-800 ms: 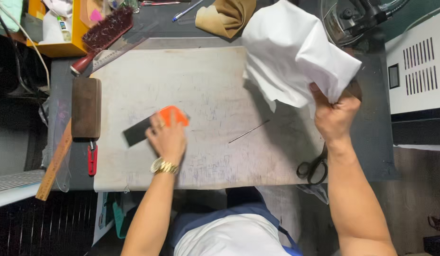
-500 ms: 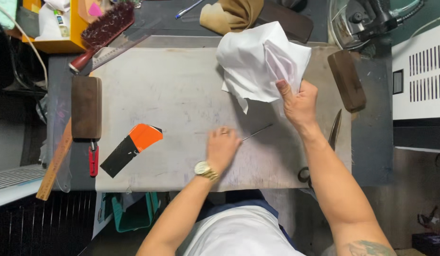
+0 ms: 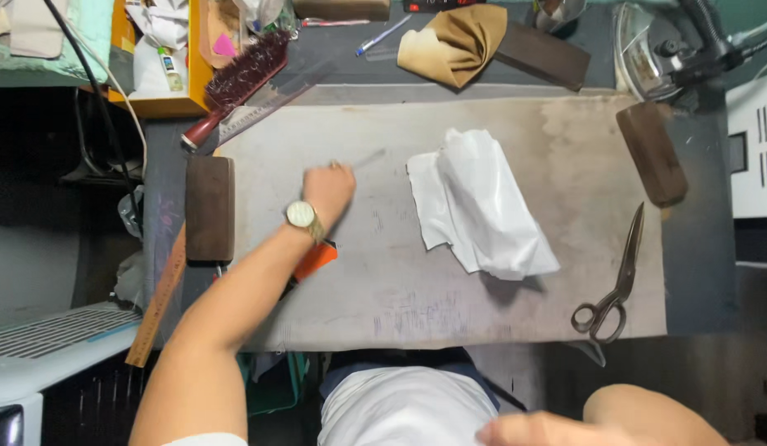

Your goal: The person unfolds white fabric on a worktable, irons it with a hand iron, and uses a wooden ruler and a pen to mark lines on the fabric while positioning paper patterns and templates over the surface.

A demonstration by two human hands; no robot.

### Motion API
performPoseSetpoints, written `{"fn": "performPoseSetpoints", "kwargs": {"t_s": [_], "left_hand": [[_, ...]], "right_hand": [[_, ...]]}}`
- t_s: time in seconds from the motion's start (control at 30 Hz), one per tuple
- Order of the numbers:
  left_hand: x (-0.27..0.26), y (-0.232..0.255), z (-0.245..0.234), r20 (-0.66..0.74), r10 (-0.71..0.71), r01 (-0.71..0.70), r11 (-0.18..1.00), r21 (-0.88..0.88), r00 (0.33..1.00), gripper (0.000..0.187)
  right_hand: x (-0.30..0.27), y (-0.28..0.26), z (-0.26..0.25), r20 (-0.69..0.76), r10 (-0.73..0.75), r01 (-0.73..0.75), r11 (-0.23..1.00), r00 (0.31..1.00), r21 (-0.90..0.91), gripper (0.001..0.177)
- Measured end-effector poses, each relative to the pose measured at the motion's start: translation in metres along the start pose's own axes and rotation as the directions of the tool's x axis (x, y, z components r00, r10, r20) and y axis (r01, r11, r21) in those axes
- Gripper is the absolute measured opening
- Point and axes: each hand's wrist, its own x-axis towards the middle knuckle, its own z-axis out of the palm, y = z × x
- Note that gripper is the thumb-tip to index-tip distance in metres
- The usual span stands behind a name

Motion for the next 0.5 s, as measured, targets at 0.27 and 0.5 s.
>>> {"fn": "performPoseSetpoints", "kwargs": {"t_s": [0.27,0.5], "left_hand": [[0.028,0.026,-0.119,0.368,-0.419,0.556,0.582,-0.594,0.830,0.035],[-0.048,0.132,-0.140,0.344,-0.320,0.400,0.128,-0.907,0.883,0.041]], "right_hand": [[0.033,-0.016,0.052,0.373,-0.917,0.540,-0.243,0.144,-0.806,0.027],[0.178,-0.096,-0.141,0.453,-0.884,-0.273,-0.410,-0.116,-0.870,0.079]]}}
